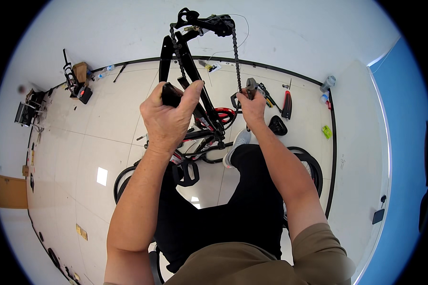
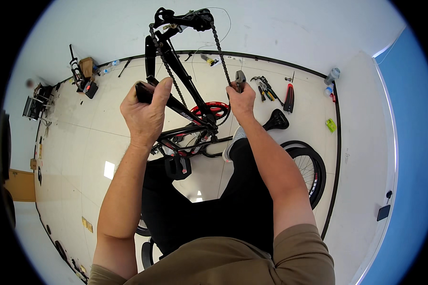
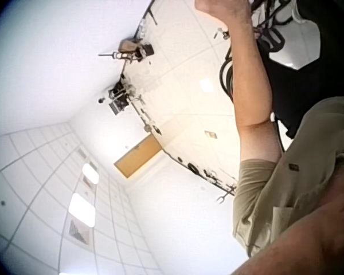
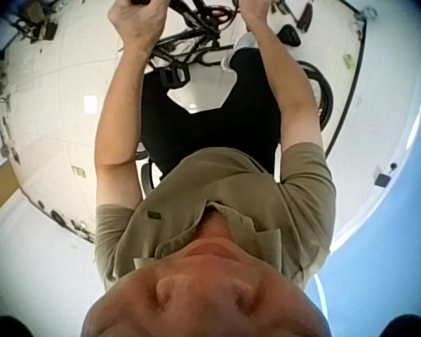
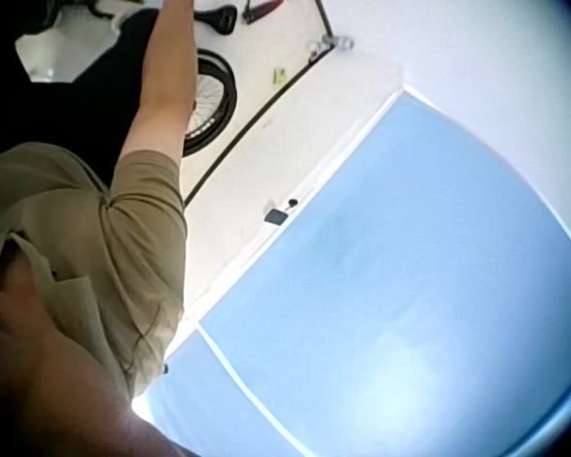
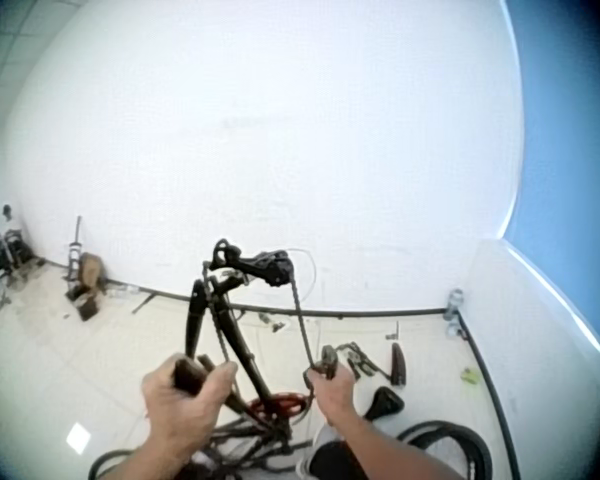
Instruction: The person adjusts the bicycle chain and crankset using a wrench and their hands. They rotate the crank arm and pedal to check chain alignment and tension while seated in a workshop.
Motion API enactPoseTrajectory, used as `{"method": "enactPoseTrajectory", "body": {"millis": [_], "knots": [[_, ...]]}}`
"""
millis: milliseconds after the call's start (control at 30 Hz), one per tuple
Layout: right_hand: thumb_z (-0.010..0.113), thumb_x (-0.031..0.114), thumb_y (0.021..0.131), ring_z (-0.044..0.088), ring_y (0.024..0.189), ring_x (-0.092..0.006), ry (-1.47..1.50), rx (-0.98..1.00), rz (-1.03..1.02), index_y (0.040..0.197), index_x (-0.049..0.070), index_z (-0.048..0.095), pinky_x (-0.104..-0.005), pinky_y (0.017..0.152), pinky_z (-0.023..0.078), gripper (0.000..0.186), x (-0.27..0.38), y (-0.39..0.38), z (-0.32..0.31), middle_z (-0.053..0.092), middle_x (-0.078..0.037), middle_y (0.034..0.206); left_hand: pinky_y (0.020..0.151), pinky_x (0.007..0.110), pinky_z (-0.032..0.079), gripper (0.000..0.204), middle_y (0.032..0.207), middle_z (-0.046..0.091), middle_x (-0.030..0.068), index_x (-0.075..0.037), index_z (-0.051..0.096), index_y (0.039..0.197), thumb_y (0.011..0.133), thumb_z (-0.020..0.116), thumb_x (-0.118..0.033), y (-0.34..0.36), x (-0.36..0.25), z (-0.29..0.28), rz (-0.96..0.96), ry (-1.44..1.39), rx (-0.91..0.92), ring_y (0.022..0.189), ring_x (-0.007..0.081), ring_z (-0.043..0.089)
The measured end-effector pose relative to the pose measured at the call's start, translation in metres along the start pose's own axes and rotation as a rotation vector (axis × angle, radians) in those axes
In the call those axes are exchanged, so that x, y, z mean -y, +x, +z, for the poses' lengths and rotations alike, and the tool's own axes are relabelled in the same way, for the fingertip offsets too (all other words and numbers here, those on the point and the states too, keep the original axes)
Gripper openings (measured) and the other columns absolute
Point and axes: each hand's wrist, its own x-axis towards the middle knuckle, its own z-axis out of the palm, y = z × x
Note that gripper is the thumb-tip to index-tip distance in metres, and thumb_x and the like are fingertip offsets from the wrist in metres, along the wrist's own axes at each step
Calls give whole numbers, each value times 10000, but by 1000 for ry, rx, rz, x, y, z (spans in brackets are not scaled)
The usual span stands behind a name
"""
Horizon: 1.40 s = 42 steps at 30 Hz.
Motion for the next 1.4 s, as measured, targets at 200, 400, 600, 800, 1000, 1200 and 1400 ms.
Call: {"method": "enactPoseTrajectory", "body": {"millis": [200, 400, 600, 800, 1000, 1200, 1400], "knots": [[758, 97, 813, 596, 775, -111, 12, -11, 30, 990, -13, 700, -278, 726, 491, 217, 1, 2, -1, 681, -30, 878, 499, 240, 413, 406, 571, 575, -9, -23, 577, 655, 818, 866, -258, 1, 2, 2, -17, -42, -4, 540, 50, 493], [730, 90, 792, 613, 800, -130, 43, -3, 14, 986, -14, 698, -290, 744, 507, 223, -9, 0, -8, 696, -54, 898, 493, 229, 388, 408, 569, 562, -18, -24, 569, 652, 819, 869, -244, 0, 0, 2, 14, -23, -9, 537, 47, 466], [716, -3, 814, 618, 804, -104, 153, 161, 189, 1064, 21, 693, -264, 732, 500, 252, -32, -12, -12, 665, -15, 911, 502, 216, 367, 380, 584, 546, -40, -35, 564, 660, 827, 870, -187, -1, -2, 2, 33, -36, -26, 551, 36, 442], [654, -24, 818, 681, 936, -183, 78, 203, 217, 1052, -47, 690, -318, 855, 536, 239, -64, -12, -8, 727, -118, 1001, 559, 194, 401, 314, 662, 587, -39, -48, 559, 724, 859, 837, -103, -3, -2, 3, 18, -124, -45, 610, 31, 498], [697, 82, 758, 561, 730, -125, 78, 176, 231, 940, -9, 664, -284, 659, 463, 206, -58, -2, -2, 630, -37, 824, 607, 200, 400, 286, 725, 565, -29, -42, 551, 753, 884, 803, -74, -7, 11, -5, -44, -94, -83, 656, 47, 463], [735, 85, 740, 603, 767, -136, 42, 243, 331, 964, -34, 703, -292, 678, 485, 256, -67, -11, -4, 671, -57, 838, 573, 195, 406, 248, 732, 577, -16, -35, 571, 792, 907, 783, -90, -6, 12, -6, -43, -147, -67, 632, 45, 495], [760, 99, 796, 659, 852, -168, 141, 235, 372, 936, -33, 711, -298, 787, 518, 199, -57, -12, -9, 718, -78, 899, 477, 192, 370, 231, 690, 570, -16, -13, 606, 838, 913, 787, -137, -3, 5, -1, -89, -117, -114, 563, 37, 470]]}}
